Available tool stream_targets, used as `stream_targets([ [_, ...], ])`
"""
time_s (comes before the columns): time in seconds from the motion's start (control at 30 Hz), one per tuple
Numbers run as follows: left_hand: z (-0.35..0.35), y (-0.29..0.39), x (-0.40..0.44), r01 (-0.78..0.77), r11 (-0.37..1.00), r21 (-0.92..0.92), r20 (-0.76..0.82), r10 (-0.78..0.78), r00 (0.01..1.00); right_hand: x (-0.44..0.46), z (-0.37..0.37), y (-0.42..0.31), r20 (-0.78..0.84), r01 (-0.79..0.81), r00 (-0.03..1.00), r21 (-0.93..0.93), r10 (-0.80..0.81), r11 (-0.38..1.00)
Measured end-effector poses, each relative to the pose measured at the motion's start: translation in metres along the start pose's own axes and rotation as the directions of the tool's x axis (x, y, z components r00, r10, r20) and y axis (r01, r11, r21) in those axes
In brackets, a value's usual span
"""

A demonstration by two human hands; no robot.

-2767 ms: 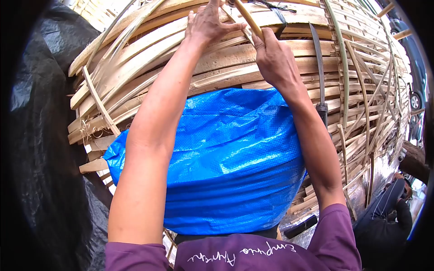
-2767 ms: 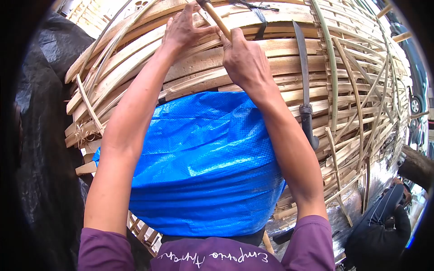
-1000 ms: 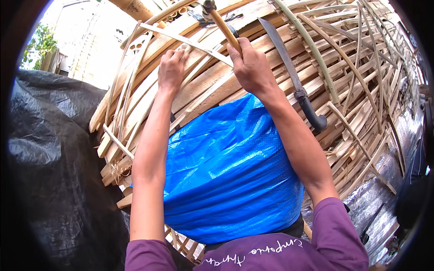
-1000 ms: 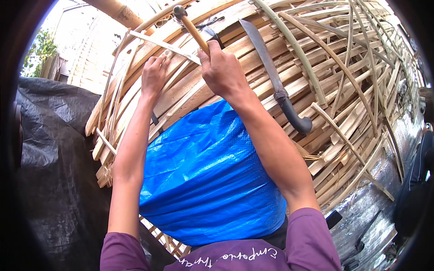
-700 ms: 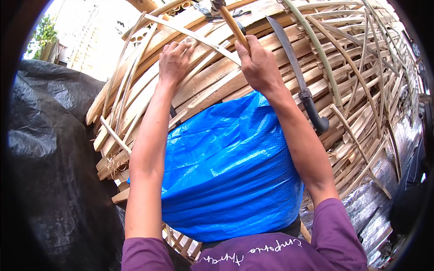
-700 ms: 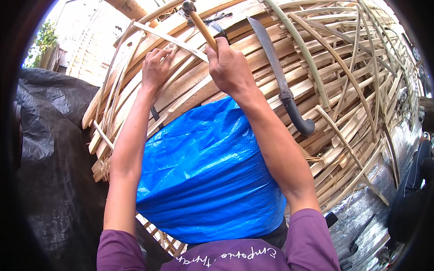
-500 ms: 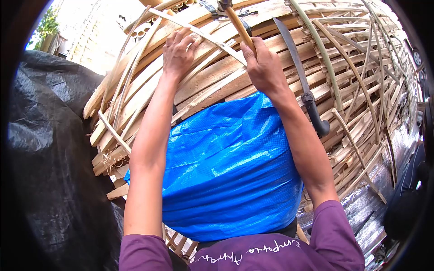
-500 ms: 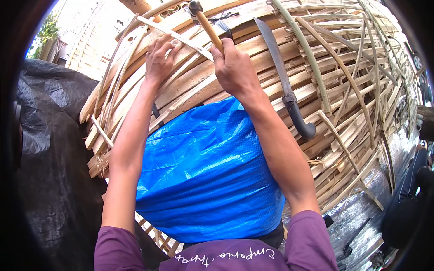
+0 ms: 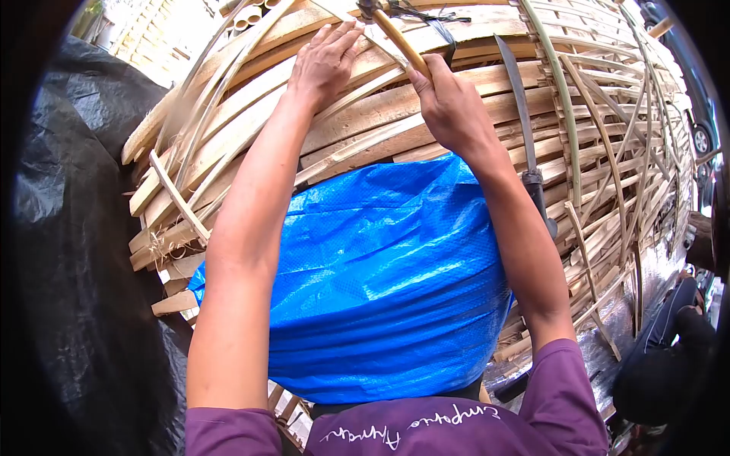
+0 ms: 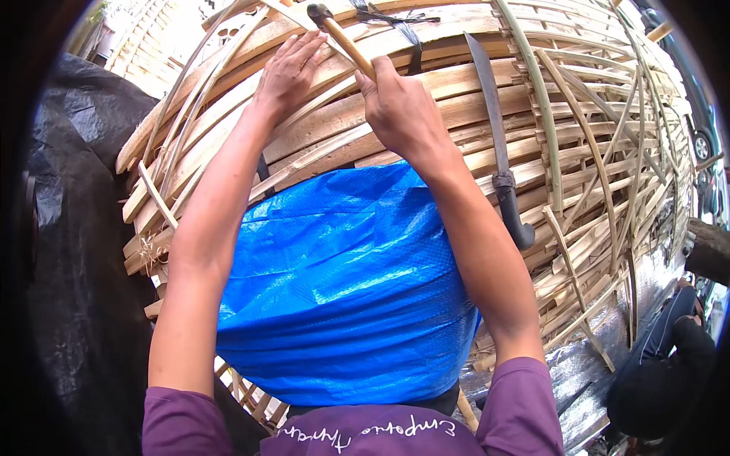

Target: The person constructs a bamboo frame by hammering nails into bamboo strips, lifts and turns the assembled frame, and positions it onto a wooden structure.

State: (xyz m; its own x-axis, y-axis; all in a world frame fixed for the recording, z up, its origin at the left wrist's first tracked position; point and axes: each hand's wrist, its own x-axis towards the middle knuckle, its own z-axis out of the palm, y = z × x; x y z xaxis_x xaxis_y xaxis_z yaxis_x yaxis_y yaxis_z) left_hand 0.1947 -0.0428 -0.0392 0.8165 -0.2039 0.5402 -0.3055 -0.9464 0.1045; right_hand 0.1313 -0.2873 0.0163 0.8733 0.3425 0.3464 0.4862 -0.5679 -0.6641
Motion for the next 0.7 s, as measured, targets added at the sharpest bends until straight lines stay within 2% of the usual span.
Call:
stream_targets([
  [0.1,-0.004,0.000,0.003,-0.013,1.000,-0.019,0.044,0.014,0.999,0.004,0.004,0.004,0.009,0.019,1.000,-0.055,-0.018,0.998],
  [0.17,-0.018,0.009,0.004,0.060,0.995,-0.082,0.100,-0.052,0.994,0.005,0.005,0.005,0.016,0.003,1.000,-0.079,-0.002,0.997],
  [0.47,-0.020,0.011,0.008,0.122,0.991,-0.049,0.169,-0.112,0.979,0.017,-0.009,-0.011,-0.037,0.023,0.999,0.034,-0.021,0.999],
  [0.6,-0.035,0.021,0.015,0.204,0.979,0.013,0.270,-0.199,0.942,0.015,-0.003,-0.005,0.043,-0.022,0.999,-0.068,0.025,0.997],
  [0.7,-0.026,0.016,0.013,0.173,0.984,-0.035,0.197,-0.163,0.967,0.018,-0.010,-0.012,0.050,-0.043,0.998,-0.071,0.046,0.997],
])
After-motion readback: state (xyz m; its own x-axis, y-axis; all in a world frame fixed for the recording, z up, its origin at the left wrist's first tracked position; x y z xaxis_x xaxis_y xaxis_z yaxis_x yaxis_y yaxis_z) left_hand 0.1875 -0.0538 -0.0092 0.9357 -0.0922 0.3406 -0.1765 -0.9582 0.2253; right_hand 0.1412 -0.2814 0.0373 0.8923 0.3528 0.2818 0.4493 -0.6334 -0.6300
